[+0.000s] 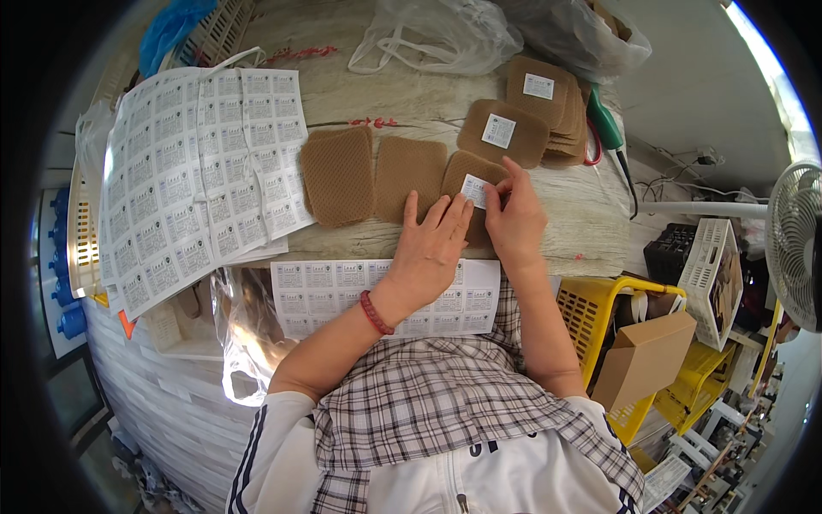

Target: The person applies adhesive labels to small brown pads at a workbench. They peel labels from a sheet, place them on the pads, and stack the labeled pads. The person also handles a plastic bag and retrieves more pads from a basket.

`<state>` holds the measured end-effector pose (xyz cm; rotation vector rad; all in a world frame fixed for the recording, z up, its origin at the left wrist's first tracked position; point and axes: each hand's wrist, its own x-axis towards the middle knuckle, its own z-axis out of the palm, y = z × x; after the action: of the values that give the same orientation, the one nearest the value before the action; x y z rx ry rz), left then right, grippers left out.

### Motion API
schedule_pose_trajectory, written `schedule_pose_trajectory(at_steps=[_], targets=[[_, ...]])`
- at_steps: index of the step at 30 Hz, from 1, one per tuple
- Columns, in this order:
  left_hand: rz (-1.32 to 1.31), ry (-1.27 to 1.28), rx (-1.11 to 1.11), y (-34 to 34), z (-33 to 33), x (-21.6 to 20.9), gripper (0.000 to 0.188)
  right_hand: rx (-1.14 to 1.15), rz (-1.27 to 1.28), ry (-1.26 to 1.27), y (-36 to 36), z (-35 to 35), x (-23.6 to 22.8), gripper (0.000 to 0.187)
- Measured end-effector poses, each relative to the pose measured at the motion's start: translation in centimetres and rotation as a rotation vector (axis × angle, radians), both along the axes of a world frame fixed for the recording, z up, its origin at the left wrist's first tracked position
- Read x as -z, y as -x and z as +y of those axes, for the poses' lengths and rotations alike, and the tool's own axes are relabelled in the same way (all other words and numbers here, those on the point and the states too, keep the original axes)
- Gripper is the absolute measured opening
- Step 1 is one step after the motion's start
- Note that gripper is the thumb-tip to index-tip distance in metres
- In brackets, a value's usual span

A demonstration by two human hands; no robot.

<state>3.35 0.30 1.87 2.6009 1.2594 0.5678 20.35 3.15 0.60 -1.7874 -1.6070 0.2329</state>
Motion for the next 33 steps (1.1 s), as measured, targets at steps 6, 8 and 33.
schedule_pose_trajectory(at_steps=[6, 8, 33], targets=[[-0.008, 0.012, -0.009, 0.0, 0.1, 0.1, 0.057, 0.080, -0.158, -0.159, 0.3, -0.1, 0.7, 0.026], [-0.025, 0.021, -0.011, 0.0, 0.1, 0.0, 0.057, 0.098, -0.182, -0.160, -0.1, -0.3, 1.3, 0.024], [-0.242, 0.011, 0.044, 2.0, -0.7, 1.2, 0.044, 0.138, 0.195, -0.143, -8.7, -2.1, -3.3, 0.010]])
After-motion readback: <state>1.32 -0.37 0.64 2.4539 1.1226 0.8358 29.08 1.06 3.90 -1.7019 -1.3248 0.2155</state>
